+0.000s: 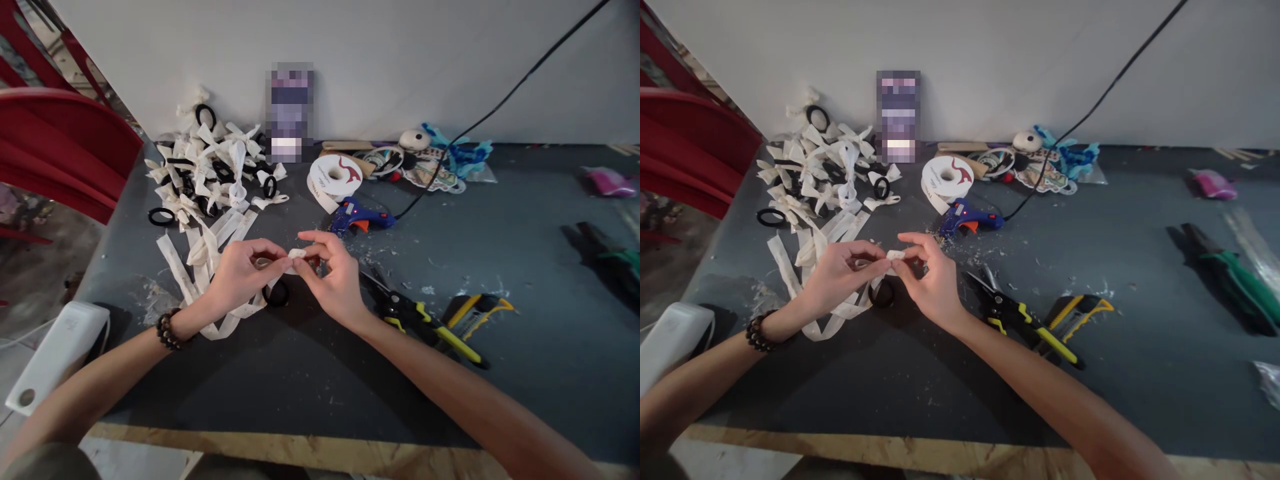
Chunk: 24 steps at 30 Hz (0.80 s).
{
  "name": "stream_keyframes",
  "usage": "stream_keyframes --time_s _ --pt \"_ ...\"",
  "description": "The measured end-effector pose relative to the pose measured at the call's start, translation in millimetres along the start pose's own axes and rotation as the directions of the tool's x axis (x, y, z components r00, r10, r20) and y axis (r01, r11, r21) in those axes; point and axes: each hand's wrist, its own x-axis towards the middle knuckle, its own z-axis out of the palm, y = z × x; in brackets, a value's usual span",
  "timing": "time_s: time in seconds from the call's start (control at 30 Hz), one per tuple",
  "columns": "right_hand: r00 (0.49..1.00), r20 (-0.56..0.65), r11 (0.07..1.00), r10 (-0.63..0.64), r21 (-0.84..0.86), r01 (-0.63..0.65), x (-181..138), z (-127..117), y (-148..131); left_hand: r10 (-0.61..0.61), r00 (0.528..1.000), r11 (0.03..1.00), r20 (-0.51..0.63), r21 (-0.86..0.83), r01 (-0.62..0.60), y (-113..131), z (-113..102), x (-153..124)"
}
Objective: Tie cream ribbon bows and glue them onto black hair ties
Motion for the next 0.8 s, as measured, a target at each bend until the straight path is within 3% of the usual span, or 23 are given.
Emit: stream_keyframes --time_s 0.13,0.33,0.57,0.8 --pt "0.999 0.031 0.999 -0.028 -0.020 0.029 -1.1 -0.5 0.7 0.017 0.999 0.998 0.036 0.053 -0.019 -3.2 0.8 0.5" --pt "0.997 0.065 0.996 -0.045 -0.080 0.050 -1.1 -1.4 -2.7 0.171 0.985 0.908 0.007 0.388 -0.160 -12.2 8.1 0.2" --pt "0.998 0.060 0.999 -0.020 -0.042 0.023 -0.8 -0.6 -0.4 0.119 0.993 0.953 0.028 0.278 -0.122 -3.7 0.5 2.0" --pt "0.996 0.073 0.998 -0.048 -0.047 0.051 -2.5 0.7 1.8 0.224 0.972 0.873 -0.073 0.458 -0.166 -4.4 2.4 -1.4"
